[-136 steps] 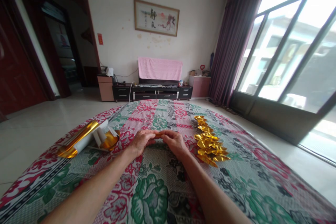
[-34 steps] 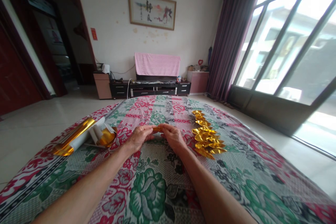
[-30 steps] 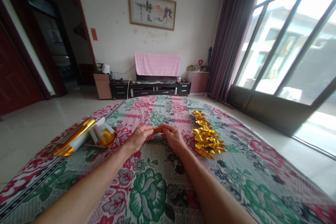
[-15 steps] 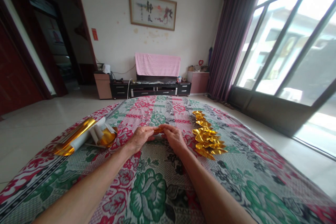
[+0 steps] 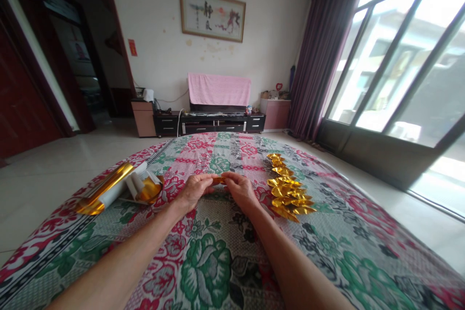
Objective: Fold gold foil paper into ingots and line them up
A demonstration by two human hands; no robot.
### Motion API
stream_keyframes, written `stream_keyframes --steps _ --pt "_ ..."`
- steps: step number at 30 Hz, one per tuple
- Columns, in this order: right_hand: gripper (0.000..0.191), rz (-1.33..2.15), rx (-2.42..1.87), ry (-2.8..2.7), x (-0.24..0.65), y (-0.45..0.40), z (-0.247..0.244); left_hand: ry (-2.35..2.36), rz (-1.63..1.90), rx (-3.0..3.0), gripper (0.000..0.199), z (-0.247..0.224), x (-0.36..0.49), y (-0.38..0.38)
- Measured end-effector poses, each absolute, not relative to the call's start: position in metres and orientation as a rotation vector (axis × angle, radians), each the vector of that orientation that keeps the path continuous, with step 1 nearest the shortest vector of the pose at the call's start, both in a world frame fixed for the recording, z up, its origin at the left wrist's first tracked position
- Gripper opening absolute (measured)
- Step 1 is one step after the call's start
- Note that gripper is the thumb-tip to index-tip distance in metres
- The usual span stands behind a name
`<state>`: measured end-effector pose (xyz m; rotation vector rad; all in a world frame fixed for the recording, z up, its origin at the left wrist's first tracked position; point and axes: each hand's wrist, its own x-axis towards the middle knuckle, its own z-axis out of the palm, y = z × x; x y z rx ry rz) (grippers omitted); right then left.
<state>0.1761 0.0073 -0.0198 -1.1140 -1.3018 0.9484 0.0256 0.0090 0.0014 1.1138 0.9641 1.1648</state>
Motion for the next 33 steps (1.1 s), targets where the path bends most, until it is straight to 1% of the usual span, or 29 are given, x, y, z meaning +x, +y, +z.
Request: stream_keyframes --steps 5,12,19,25,33 --pt "0.029 0.976 -1.09 -1.264 0.1767 0.0037 -0.0155 0.937 1.152 1.102 0.028 -0.0006 0.024 0.0102" --pt "0.023 1.049 -1.06 -1.211 0.176 -0.0006 -0.0099 0.922 1.176 1.065 0.027 -0.0019 0.0225 0.0114" --pt "0.022 1.054 -1.035 -1.235 0.1763 0.0033 -0.0137 0.941 1.135 1.115 0.03 -0.0035 0.0213 0.0127" --pt "0.021 1.08 -1.053 -1.255 0.1769 0.0041 -0.0132 0.935 1.149 1.112 0.025 -0.0016 0.0219 0.012" --pt "0.023 1.058 -1.059 -1.244 0.1768 0.0046 -0.0144 0.967 1.113 1.107 0.027 0.0016 0.0233 0.0091"
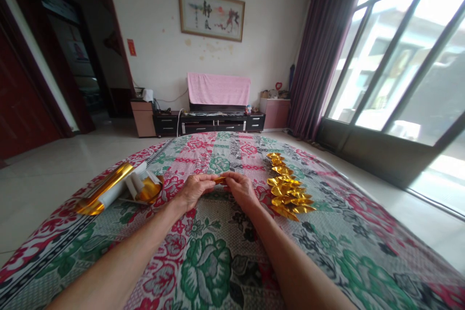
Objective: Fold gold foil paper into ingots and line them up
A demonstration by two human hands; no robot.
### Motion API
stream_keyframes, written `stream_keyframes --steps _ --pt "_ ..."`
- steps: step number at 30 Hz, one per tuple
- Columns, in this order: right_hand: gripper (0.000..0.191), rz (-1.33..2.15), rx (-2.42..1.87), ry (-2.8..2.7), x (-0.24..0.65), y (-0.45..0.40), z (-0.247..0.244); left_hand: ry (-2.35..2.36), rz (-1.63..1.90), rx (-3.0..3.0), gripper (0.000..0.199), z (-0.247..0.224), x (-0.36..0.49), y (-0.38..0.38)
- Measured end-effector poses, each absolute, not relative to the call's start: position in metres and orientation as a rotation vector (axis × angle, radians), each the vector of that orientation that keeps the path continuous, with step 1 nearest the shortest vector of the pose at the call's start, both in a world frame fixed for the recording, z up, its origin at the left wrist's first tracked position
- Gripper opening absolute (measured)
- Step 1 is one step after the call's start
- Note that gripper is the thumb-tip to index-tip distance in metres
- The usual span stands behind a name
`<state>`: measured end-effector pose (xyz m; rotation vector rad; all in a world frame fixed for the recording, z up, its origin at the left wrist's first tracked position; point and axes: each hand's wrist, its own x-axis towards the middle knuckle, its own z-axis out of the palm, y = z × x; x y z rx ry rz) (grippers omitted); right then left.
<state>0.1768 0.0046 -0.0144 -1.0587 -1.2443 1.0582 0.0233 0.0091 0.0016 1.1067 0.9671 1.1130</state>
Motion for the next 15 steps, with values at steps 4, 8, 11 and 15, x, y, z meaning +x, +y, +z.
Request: stream_keyframes --steps 4,8,11,15 --pt "0.023 1.04 -1.07 -1.269 0.1765 0.0042 -0.0142 0.967 1.143 1.077 0.024 0.0051 0.0245 0.0073" --pt "0.022 1.02 -1.082 -1.306 0.1763 0.005 -0.0157 0.966 1.163 1.039 0.02 0.0074 0.0257 0.0063" --pt "0.023 1.012 -1.094 -1.309 0.1763 0.0065 -0.0175 0.973 1.157 1.048 0.021 0.0059 0.0254 0.0073" --pt "0.025 0.998 -1.102 -1.301 0.1763 0.0079 -0.0189 0.985 1.147 1.067 0.022 0.004 0.0248 0.0085"
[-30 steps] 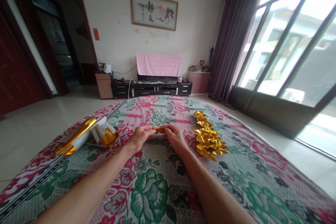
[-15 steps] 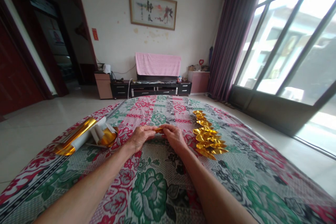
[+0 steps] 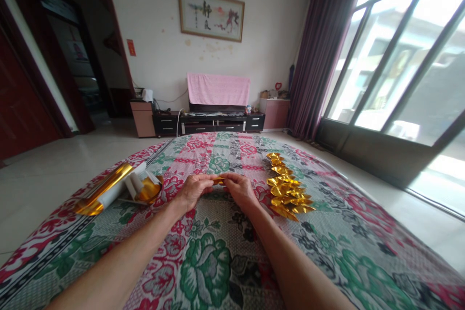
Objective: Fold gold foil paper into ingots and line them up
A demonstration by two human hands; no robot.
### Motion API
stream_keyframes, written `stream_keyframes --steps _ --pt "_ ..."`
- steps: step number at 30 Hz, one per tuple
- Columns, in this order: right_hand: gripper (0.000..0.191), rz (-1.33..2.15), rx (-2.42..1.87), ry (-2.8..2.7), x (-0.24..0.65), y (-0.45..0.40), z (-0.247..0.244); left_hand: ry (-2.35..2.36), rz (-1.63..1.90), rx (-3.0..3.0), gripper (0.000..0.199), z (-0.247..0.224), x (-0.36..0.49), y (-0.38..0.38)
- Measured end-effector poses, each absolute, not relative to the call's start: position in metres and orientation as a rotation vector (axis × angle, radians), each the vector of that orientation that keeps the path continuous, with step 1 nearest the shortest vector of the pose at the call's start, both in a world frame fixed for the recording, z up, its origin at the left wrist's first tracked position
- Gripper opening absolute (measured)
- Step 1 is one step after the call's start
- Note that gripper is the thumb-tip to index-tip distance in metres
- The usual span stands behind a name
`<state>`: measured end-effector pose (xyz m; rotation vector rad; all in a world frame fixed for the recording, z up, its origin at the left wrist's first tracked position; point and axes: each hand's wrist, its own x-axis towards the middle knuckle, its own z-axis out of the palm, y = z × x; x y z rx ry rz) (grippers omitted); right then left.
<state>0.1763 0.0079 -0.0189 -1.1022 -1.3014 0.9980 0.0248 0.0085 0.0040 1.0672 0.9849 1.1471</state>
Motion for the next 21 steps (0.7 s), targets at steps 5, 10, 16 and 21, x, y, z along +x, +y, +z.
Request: stream_keyframes --steps 5,10,16,21 --pt "0.028 0.98 -1.104 -1.336 0.1758 0.0062 -0.0166 0.979 1.168 1.065 0.024 0.0044 0.0262 0.0082" --pt "0.029 0.954 -1.119 -1.362 0.1768 0.0064 -0.0165 1.027 1.143 1.126 0.028 0.0013 0.0269 0.01" --pt "0.03 0.96 -1.139 -1.342 0.178 0.0082 -0.0197 1.028 1.123 1.128 0.03 -0.001 0.0246 0.0124" --pt "0.029 0.959 -1.134 -1.353 0.1769 0.0083 -0.0188 1.003 1.119 1.079 0.027 0.0004 0.0242 0.0125"
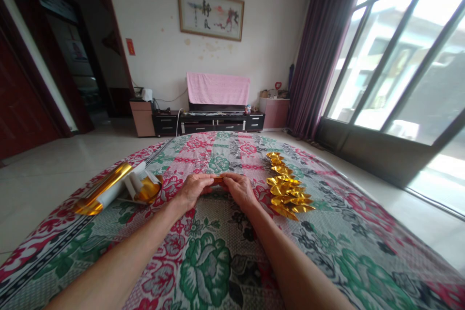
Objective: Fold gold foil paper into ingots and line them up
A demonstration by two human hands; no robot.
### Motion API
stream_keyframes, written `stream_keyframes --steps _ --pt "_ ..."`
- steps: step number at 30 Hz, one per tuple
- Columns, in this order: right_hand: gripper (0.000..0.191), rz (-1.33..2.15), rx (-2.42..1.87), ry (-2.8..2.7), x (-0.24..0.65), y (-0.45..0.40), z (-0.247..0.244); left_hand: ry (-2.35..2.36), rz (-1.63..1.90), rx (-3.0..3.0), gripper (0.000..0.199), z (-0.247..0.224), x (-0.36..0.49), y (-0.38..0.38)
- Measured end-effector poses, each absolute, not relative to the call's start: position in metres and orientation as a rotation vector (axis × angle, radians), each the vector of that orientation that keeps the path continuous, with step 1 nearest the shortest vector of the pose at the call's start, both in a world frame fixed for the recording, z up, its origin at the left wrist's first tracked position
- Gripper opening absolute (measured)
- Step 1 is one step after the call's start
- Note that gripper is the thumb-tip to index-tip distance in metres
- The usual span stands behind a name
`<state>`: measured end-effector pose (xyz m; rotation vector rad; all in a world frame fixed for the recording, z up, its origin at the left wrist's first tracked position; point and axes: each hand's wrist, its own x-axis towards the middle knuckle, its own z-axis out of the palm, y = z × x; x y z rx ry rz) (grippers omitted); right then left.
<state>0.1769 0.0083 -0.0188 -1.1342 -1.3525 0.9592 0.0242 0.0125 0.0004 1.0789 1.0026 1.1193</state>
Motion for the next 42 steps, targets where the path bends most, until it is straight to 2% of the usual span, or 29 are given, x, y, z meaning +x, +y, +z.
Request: stream_keyframes --steps 7,23,32,42 --pt "0.031 0.963 -1.138 -1.309 0.177 0.009 -0.019 0.997 1.082 1.134 0.031 0.001 0.024 0.01" --pt "0.036 1.091 -1.024 -1.316 0.177 0.005 -0.015 0.958 1.101 1.087 0.026 0.004 0.024 0.009" --pt "0.038 0.995 -1.082 -1.369 0.177 0.008 -0.02 0.971 1.056 1.133 0.03 0.005 0.021 0.009" --pt "0.037 0.879 -1.112 -1.557 0.18 0.0 -0.013 1.087 1.049 1.002 0.019 0.012 0.018 0.012"
